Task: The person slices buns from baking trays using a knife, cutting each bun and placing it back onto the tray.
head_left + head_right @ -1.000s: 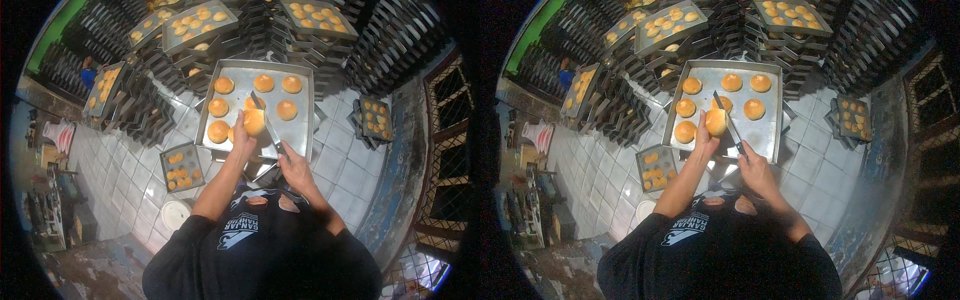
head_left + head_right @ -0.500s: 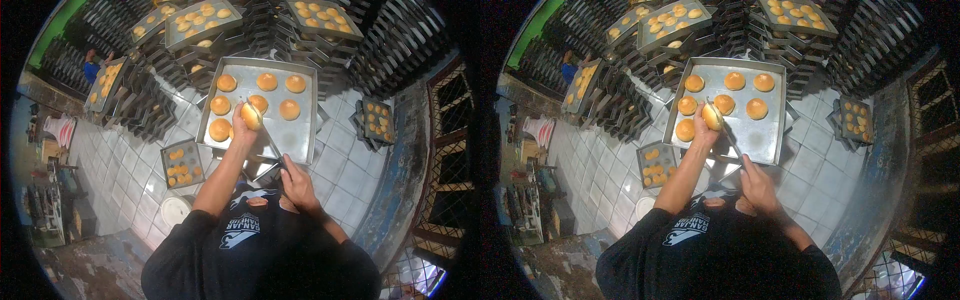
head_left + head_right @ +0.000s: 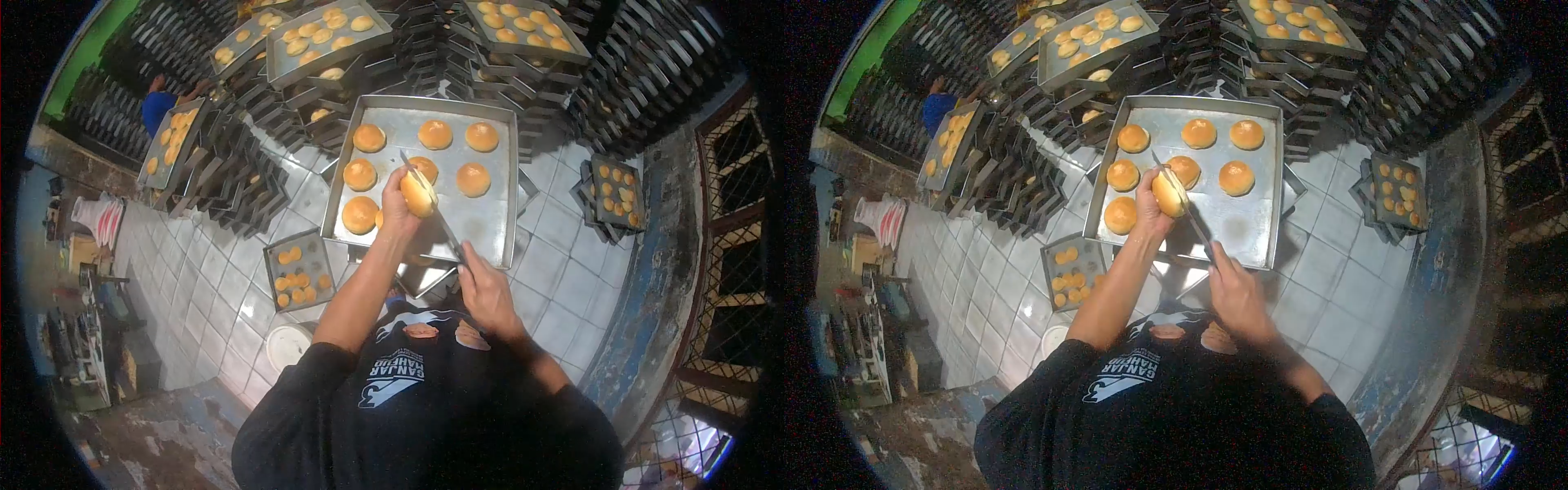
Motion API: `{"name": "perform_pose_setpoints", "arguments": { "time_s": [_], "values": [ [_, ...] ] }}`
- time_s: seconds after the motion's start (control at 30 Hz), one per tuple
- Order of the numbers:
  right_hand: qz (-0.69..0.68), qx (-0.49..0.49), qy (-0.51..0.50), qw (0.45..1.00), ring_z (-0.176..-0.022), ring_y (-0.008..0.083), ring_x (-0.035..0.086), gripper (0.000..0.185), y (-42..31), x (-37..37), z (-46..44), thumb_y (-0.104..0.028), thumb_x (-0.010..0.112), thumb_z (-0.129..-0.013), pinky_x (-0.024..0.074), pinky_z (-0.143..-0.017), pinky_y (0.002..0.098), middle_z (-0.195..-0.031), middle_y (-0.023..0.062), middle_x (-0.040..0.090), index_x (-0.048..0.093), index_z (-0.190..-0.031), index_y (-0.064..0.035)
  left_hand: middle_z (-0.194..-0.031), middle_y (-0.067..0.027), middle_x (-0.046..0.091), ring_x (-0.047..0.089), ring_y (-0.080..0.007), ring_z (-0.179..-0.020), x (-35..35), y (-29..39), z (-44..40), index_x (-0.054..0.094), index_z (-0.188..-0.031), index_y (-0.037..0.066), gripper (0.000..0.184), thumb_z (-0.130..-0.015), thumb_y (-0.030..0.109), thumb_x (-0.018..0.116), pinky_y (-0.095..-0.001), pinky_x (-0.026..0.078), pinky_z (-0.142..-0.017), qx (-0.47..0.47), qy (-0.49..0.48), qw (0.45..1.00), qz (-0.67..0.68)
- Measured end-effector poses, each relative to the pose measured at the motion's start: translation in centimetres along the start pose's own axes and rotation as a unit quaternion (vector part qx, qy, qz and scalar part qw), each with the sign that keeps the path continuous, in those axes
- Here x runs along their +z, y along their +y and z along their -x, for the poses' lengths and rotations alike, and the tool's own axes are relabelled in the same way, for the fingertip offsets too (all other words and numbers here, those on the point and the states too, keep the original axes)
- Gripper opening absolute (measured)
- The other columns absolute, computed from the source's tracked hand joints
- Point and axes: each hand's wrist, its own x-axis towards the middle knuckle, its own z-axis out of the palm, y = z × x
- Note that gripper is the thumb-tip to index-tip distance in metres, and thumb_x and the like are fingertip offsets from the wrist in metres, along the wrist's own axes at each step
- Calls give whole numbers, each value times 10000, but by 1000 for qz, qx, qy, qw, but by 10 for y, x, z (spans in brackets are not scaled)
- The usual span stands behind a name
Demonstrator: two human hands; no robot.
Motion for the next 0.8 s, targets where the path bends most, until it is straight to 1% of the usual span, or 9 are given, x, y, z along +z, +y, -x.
{"name": "perform_pose_setpoints", "arguments": {
  "time_s": [0.1, 0.17, 0.27, 0.3, 0.37, 0.57, 0.63, 0.73, 0.8],
  "values": [
    [2, 10, 13, 1000, -939, 486, 668, 480, 1, 3, 12, -105, 589, -991, 543, -822, 513, -1082, 287, 666, 508, -1447, 20, -873, -46, 694, 683, -190, -779, -6, -7, 7, 668, -1070, 98, 248, -969, 318, 615, -367, 580, -654, -10, -3, 1000, -22],
    [0, 53, -4, 999, -1044, 484, 655, 433, -7, 2, -4, -84, 590, -993, 531, -863, 479, -1148, 305, 670, 538, -1396, 63, -871, -41, 693, 684, -191, -780, -3, -19, 17, 668, -1063, 97, 250, -973, 322, 607, -384, 584, -655, -19, 12, 1000, -12],
    [0, 42, 6, 999, -1061, 485, 653, 436, -9, 6, -35, -102, 588, -998, 533, -873, 473, -1160, 309, 670, 536, -1396, 69, -873, -41, 694, 685, -195, -783, 0, -29, 15, 669, -1054, 93, 253, -974, 324, 600, -393, 587, -664, -25, 26, 999, 0],
    [-1, 42, 7, 999, -1061, 485, 653, 436, -8, 6, -33, -102, 588, -998, 533, -873, 473, -1160, 309, 670, 536, -1396, 69, -873, -41, 694, 685, -195, -783, 0, -26, 12, 669, -1054, 93, 253, -974, 324, 600, -393, 587, -664, -24, 25, 999, 0],
    [7, 8, 18, 1000, -925, 486, 673, 463, -1, 5, -27, -121, 595, -989, 541, -799, 513, -1067, 279, 678, 531, -1425, 19, -870, -49, 694, 686, -205, -778, -3, -14, 3, 667, -1051, 93, 255, -974, 326, 598, -391, 587, -682, -51, 21, 998, 15],
    [-1, 11, 17, 1000, -945, 485, 674, 432, 3, -2, 12, -117, 586, -991, 541, -808, 519, -1111, 301, 672, 556, -1395, 34, -867, -59, 691, 684, -226, -770, -6, -12, 10, 659, -1047, 94, 261, -987, 337, 584, -400, 584, -697, -52, 45, 998, 11],
    [-4, 11, 29, 1000, -950, 485, 674, 435, 7, 8, -8, -115, 585, -990, 540, -814, 521, -1111, 303, 671, 553, -1396, 38, -873, -62, 690, 681, -229, -779, -4, -30, 15, 648, -1054, 87, 285, -999, 354, 567, -408, 582, -705, -49, 64, 996, -24],
    [11, 3, 34, 999, -958, 489, 672, 442, 9, 11, -29, -107, 593, -985, 539, -823, 521, -1110, 304, 674, 548, -1396, 49, -880, -66, 689, 685, -231, -801, -4, -35, 6, 639, -1067, 87, 297, -1004, 365, 555, -419, 582, -719, -53, 70, 996, 0],
    [8, 27, 0, 1000, -953, 489, 672, 444, 7, 2, -23, -107, 599, -983, 538, -822, 520, -1102, 305, 677, 549, -1397, 45, -885, -66, 689, 686, -231, -816, -6, -22, 0, 637, -1072, 88, 302, -1009, 369, 548, -424, 582, -732, -54, 50, 997, -8]
  ]
}}
